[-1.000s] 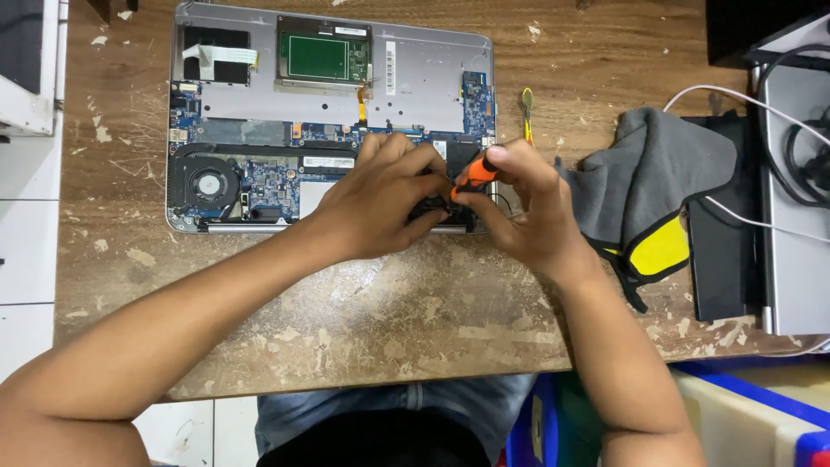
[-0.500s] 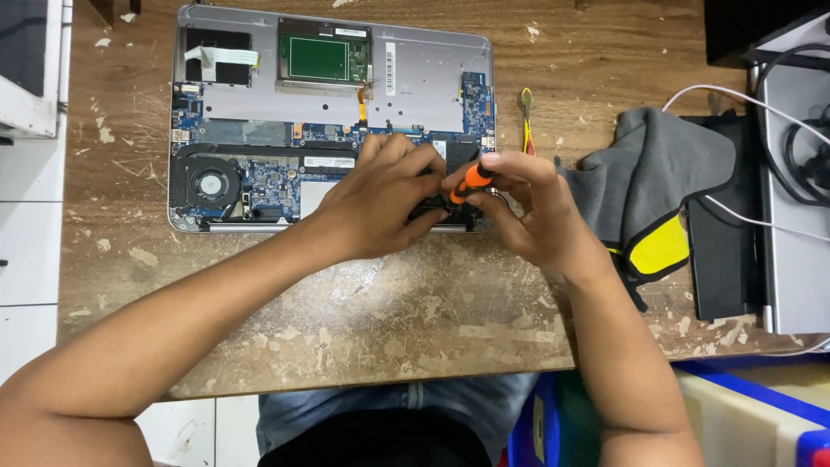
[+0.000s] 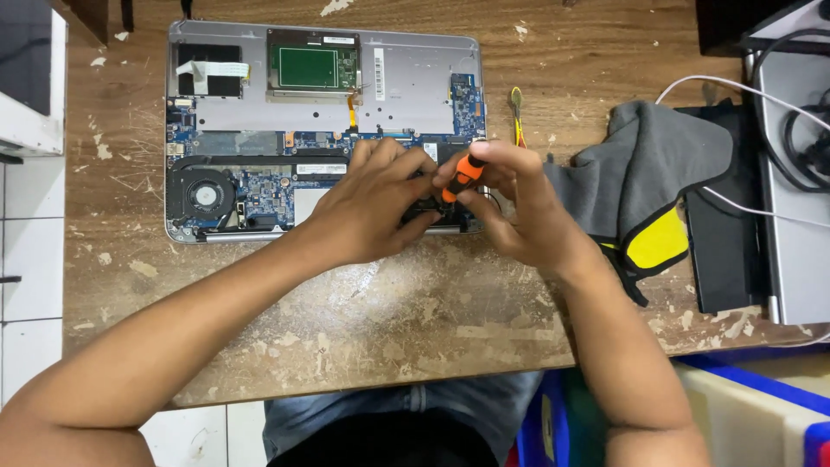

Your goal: Using a screwdriver to secure components of a laptop's cooling system and motherboard.

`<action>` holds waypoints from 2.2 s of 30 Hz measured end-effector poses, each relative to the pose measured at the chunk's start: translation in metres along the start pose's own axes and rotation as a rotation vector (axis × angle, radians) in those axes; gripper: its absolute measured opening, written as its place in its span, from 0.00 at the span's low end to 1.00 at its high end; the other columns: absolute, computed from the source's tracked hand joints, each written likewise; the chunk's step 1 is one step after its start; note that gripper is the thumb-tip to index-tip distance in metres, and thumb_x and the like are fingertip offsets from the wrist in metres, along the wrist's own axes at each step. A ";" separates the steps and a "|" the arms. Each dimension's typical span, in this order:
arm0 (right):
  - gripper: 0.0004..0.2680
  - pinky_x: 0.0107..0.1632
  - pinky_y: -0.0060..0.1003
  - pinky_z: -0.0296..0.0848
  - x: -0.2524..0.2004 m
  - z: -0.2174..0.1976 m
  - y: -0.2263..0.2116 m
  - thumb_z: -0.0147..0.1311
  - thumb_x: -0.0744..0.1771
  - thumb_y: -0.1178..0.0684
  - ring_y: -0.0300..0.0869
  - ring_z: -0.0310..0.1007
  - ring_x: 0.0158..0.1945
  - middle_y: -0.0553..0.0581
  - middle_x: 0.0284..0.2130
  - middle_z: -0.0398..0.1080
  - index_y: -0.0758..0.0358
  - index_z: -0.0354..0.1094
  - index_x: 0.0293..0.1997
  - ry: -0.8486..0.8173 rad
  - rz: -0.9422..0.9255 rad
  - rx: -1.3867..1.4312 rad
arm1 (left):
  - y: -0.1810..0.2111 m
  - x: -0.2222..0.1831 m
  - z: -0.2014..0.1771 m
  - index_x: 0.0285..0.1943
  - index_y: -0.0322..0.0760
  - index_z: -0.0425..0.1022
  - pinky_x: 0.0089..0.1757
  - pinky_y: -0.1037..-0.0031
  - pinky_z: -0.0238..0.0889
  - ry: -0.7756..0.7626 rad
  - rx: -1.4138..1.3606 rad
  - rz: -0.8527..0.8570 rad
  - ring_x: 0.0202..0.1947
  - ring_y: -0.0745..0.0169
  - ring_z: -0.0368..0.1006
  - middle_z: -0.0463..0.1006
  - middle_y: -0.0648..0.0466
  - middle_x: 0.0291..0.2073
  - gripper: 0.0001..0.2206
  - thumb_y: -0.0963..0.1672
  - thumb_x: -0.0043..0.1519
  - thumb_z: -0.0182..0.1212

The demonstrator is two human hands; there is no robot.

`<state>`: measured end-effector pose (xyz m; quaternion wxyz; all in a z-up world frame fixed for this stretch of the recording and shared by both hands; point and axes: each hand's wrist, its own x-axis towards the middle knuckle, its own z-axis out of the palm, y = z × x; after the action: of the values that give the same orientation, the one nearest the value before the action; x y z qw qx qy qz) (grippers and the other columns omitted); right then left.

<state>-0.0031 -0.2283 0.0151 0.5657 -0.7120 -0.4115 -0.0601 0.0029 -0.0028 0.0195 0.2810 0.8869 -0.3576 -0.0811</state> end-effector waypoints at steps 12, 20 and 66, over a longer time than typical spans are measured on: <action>0.19 0.47 0.53 0.79 0.002 0.004 -0.013 0.56 0.68 0.71 0.53 0.79 0.44 0.67 0.44 0.72 0.70 0.55 0.65 0.005 0.025 -0.037 | -0.001 -0.002 0.006 0.42 0.35 0.80 0.56 0.61 0.47 0.114 -0.038 0.063 0.48 0.54 0.61 0.73 0.54 0.43 0.09 0.45 0.60 0.64; 0.19 0.45 0.50 0.79 0.000 -0.002 -0.007 0.62 0.66 0.67 0.55 0.77 0.41 0.65 0.42 0.72 0.66 0.63 0.65 0.069 -0.032 -0.181 | -0.003 -0.001 0.010 0.41 0.36 0.78 0.54 0.60 0.49 0.164 -0.027 0.110 0.48 0.55 0.62 0.73 0.55 0.42 0.08 0.45 0.60 0.65; 0.19 0.46 0.46 0.77 -0.010 -0.002 0.008 0.64 0.67 0.62 0.51 0.76 0.42 0.60 0.45 0.71 0.58 0.64 0.65 0.006 -0.094 -0.288 | -0.004 0.001 0.011 0.42 0.37 0.79 0.54 0.60 0.47 0.112 0.009 0.068 0.47 0.55 0.62 0.74 0.55 0.45 0.09 0.45 0.57 0.67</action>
<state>-0.0035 -0.2351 0.0044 0.4557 -0.7654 -0.4300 -0.1470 0.0022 -0.0063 0.0081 0.2992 0.8786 -0.3715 -0.0201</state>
